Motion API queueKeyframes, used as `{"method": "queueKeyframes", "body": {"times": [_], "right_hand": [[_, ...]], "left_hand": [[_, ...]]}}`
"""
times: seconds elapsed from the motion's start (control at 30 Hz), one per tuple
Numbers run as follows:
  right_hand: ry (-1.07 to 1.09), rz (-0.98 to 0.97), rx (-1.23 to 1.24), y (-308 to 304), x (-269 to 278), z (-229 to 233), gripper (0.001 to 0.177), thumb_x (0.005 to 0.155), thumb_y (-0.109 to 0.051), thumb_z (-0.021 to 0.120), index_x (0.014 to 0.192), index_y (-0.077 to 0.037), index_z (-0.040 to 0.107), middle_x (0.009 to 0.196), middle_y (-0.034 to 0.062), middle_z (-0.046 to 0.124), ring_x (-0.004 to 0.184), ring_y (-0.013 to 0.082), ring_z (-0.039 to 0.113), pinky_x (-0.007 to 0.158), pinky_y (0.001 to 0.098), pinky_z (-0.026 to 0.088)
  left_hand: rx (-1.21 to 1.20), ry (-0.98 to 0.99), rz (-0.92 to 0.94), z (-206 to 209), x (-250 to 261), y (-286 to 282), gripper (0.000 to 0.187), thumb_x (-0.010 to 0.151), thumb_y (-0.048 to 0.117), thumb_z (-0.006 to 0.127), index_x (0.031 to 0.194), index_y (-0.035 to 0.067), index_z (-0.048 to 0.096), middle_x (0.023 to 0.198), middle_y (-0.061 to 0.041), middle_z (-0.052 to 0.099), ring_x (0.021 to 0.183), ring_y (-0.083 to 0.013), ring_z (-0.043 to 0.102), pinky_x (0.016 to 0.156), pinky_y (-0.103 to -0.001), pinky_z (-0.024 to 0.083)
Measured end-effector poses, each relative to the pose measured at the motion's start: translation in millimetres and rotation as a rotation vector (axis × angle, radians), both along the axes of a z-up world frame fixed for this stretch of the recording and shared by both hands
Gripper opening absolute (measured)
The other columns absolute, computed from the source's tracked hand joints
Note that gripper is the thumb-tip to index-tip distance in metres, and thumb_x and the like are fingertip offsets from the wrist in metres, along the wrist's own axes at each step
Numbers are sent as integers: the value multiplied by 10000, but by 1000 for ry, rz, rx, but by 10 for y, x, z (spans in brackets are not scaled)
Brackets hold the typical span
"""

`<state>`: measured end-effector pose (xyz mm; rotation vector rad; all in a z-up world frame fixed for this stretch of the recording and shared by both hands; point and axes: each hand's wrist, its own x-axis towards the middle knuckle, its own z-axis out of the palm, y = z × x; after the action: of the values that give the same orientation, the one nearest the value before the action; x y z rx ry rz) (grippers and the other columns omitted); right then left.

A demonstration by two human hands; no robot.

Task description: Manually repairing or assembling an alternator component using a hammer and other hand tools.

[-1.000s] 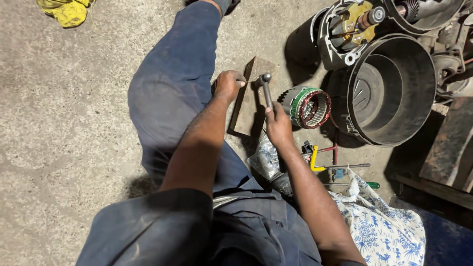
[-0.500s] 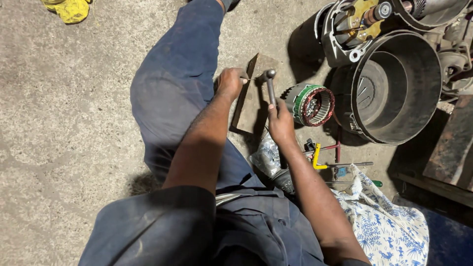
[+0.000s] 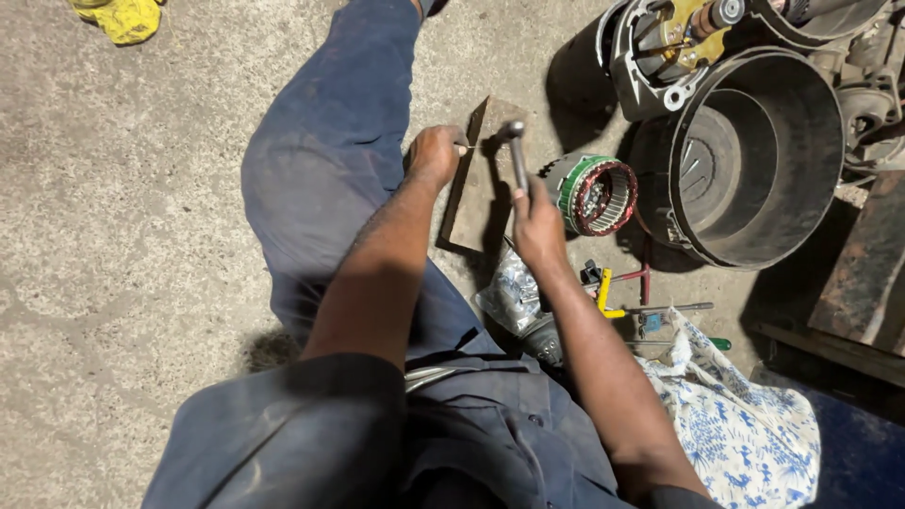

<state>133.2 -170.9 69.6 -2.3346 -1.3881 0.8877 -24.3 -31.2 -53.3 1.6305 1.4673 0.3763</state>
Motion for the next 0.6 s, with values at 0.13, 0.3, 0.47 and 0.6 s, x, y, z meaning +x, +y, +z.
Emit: {"method": "queueKeyframes", "body": {"times": [0.13,0.3,0.47,0.6], "right_hand": [[-14,6,235,-56,-28,179,401,1114,-294,506,1447,-71,500,964,248,727,858,386,734,786,516,567],[18,-24,36,54,-138,148,431,1086,-309,466,1463,-100,479,870,210,715,746,334,731,729,498,564],[28,-46,-104,96,-59,129,459,1067,-324,490,1473,-110,477,813,180,705,681,290,697,670,462,548],[71,-99,146,0,7,207,430,1077,-305,516,1433,-66,518,794,124,685,688,220,672,664,401,537]], "left_hand": [[-66,14,-11,242,-9,-33,164,862,111,685,954,200,789,1032,-160,733,986,-372,694,841,-471,548],[36,59,-7,185,38,-11,230,850,72,644,961,203,797,1029,-162,733,991,-397,690,821,-508,554],[50,155,-85,175,75,37,238,883,83,621,1000,203,790,1055,-184,726,999,-408,696,836,-508,566],[-30,151,-73,384,109,31,204,921,113,630,1025,195,784,1075,-196,718,1023,-420,684,850,-509,556]]}}
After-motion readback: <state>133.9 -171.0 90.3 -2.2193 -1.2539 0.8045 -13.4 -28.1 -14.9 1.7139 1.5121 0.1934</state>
